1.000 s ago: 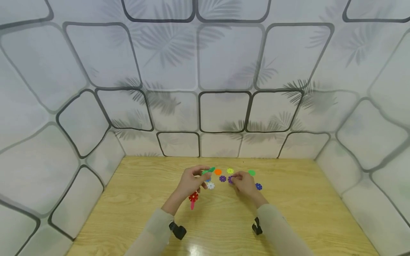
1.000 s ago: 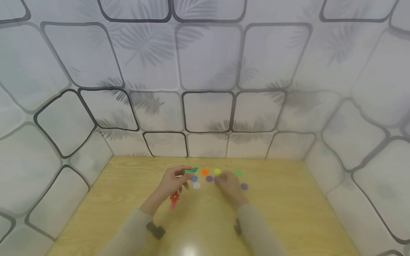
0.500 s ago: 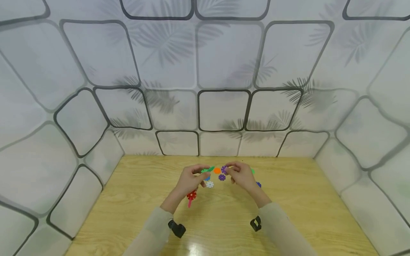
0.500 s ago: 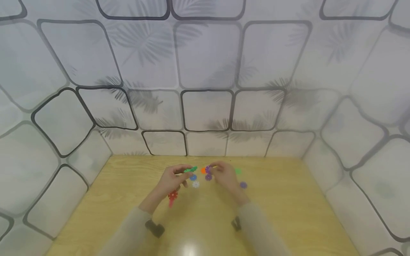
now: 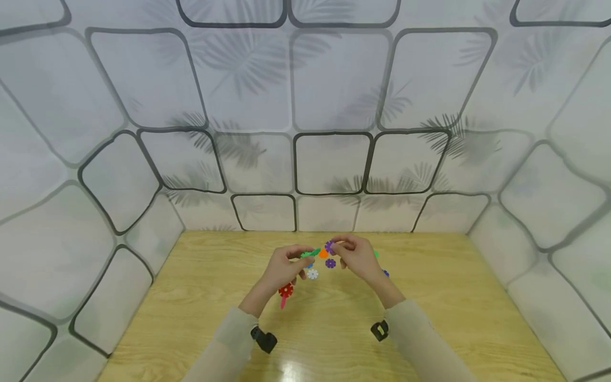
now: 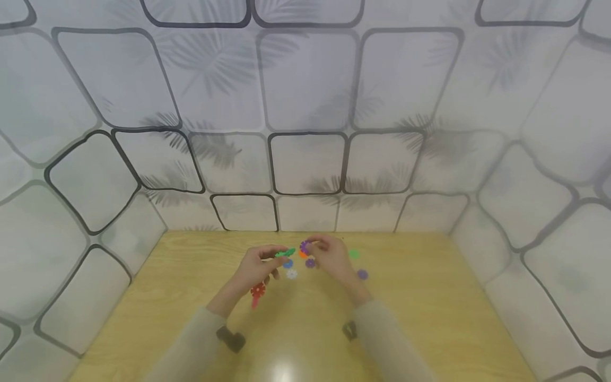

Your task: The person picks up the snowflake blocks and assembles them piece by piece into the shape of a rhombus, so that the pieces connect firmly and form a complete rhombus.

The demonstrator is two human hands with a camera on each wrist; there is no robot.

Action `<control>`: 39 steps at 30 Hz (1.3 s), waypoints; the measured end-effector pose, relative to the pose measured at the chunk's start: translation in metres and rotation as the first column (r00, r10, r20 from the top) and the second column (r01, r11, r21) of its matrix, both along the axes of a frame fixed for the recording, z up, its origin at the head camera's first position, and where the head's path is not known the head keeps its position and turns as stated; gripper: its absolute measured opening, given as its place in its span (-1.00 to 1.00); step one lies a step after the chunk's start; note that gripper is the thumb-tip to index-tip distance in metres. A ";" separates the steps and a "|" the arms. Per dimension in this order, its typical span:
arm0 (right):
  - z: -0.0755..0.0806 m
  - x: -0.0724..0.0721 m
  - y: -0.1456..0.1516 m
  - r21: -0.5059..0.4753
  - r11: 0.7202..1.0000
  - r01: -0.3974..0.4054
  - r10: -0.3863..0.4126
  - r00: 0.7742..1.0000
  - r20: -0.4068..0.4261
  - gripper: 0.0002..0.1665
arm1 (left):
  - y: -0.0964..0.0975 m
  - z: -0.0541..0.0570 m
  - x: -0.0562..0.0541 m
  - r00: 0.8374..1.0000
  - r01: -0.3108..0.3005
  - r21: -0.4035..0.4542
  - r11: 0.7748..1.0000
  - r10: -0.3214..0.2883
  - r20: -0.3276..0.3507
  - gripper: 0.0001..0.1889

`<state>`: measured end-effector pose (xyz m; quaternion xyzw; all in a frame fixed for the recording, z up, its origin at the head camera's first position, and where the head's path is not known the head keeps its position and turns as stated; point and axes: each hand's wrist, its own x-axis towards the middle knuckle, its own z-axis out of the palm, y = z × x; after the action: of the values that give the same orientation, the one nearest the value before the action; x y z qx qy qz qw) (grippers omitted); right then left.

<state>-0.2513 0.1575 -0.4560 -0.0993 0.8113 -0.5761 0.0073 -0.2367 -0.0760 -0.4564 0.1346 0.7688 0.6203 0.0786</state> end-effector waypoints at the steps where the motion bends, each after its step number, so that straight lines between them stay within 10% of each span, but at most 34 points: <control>1: 0.000 0.000 0.000 0.001 1.000 -0.002 0.002 1.000 -0.001 -0.70 | 0.000 0.000 0.000 1.000 0.006 0.001 1.000 -0.006 -0.001 -0.68; 39: 0.009 0.007 -0.014 0.026 1.000 -0.009 0.010 0.999 -0.041 -0.72 | 0.003 0.004 0.003 0.999 0.042 0.007 0.999 -0.041 -0.018 -0.69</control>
<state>-0.2444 0.1440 -0.4467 -0.1149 0.8181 -0.5635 -0.0056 -0.2341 -0.0733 -0.4528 0.1562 0.7643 0.6200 0.0843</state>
